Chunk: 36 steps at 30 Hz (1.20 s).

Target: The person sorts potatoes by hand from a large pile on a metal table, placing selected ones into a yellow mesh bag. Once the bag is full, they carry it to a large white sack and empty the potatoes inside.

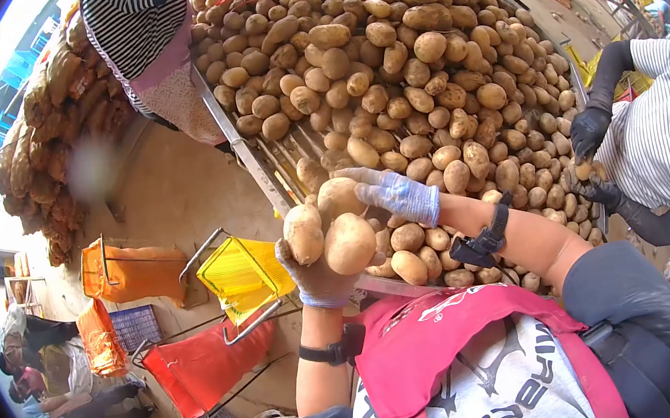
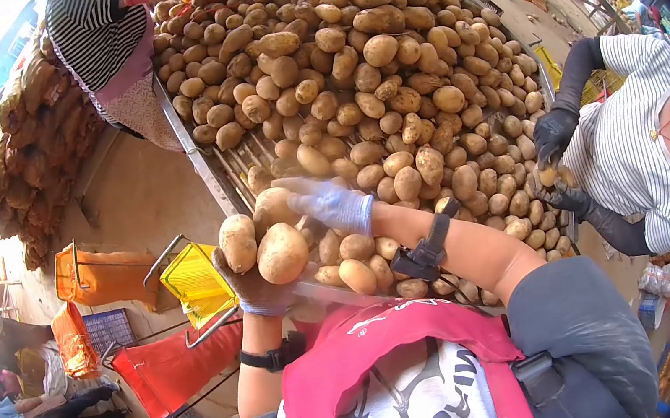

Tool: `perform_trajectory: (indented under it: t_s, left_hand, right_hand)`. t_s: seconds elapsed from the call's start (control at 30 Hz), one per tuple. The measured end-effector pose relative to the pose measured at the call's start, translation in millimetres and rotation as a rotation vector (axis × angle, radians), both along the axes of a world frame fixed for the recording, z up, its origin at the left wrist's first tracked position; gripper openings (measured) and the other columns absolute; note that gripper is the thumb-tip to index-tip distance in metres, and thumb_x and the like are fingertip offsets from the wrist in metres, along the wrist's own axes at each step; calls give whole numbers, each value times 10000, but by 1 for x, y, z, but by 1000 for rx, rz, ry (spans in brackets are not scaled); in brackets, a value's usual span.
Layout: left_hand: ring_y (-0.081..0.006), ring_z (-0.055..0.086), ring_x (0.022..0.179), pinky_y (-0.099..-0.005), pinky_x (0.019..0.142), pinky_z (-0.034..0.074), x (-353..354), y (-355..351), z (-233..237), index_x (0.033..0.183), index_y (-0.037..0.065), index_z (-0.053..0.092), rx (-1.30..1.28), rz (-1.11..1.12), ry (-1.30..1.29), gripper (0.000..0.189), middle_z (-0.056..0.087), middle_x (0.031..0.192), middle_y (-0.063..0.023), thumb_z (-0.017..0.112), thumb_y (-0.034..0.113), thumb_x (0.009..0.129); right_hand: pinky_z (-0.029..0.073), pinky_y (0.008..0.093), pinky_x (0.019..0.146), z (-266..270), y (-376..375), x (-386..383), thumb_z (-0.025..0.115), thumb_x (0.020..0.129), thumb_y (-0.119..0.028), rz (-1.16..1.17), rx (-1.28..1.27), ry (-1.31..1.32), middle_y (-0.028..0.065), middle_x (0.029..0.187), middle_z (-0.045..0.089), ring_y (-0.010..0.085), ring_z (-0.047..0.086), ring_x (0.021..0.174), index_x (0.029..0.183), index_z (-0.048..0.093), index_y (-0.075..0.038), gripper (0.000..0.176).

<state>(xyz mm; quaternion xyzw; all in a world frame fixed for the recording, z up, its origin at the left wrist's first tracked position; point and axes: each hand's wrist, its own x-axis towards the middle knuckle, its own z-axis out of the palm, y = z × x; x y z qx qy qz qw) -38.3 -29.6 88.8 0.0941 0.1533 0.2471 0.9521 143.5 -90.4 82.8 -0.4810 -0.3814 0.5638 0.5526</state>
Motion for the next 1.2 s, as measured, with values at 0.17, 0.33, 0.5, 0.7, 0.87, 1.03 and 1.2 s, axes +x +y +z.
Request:
perform_trajectory:
  t_s: [0.17,0.33,0.5,0.7,0.87,1.03,1.2]
  left_hand:
    - [-341,440,1201,-546,972,380,-52,-24,5,1326,154,424,37,121,143,850,441,1330,-130,465,727,699]
    - [-273,538,1062,-435,854,501,-120,-4,-7,1219,77,491,119,319,184,745,517,1197,-150,523,628,720]
    - [-262,496,1093,-540,804,450,-194,113,-88,1233,218,457,-21,419,983,696,474,1228,-102,533,662,703]
    - [-183,542,1029,-319,784,460,-90,142,-92,1194,120,529,662,402,1156,336,570,1116,-85,559,233,879]
    - [-348,515,1094,-410,936,413,72,53,-18,1123,85,584,2102,-99,825,439,534,1176,-176,694,238,726]
    - [-425,255,1315,-589,1033,238,161,41,-19,1205,160,579,2645,-997,987,662,278,1434,-199,724,470,638]
    - [-429,163,1353,-609,1043,206,177,35,-14,1143,145,625,2550,-1192,1027,651,198,1472,-196,751,487,603]
  right_hand:
    - [406,408,964,10,-12,-36,493,901,-331,221,-137,-780,187,1272,493,337,494,1161,1369,372,-135,521]
    - [440,416,895,-6,-62,-10,548,831,-338,186,-98,-1129,149,1180,531,332,517,1078,1194,542,-131,418]
    - [430,430,847,-22,-85,83,553,784,-384,-237,-329,-1678,142,1116,546,318,529,996,1069,609,-156,369]
    - [363,433,894,-25,-96,86,556,769,-441,-48,-506,-1708,125,1102,553,277,536,1011,1111,595,-212,413]
    - [315,528,909,-20,-149,108,638,696,-527,13,-392,-1700,148,1159,515,294,530,1055,1248,509,-283,617]
    - [367,506,848,-7,-157,139,686,627,-575,407,-366,-1633,194,1347,395,327,505,1118,1349,393,-343,813]
    - [518,452,765,2,-124,138,664,663,-591,465,-378,-1421,200,1386,333,354,541,1035,1340,417,-305,775]
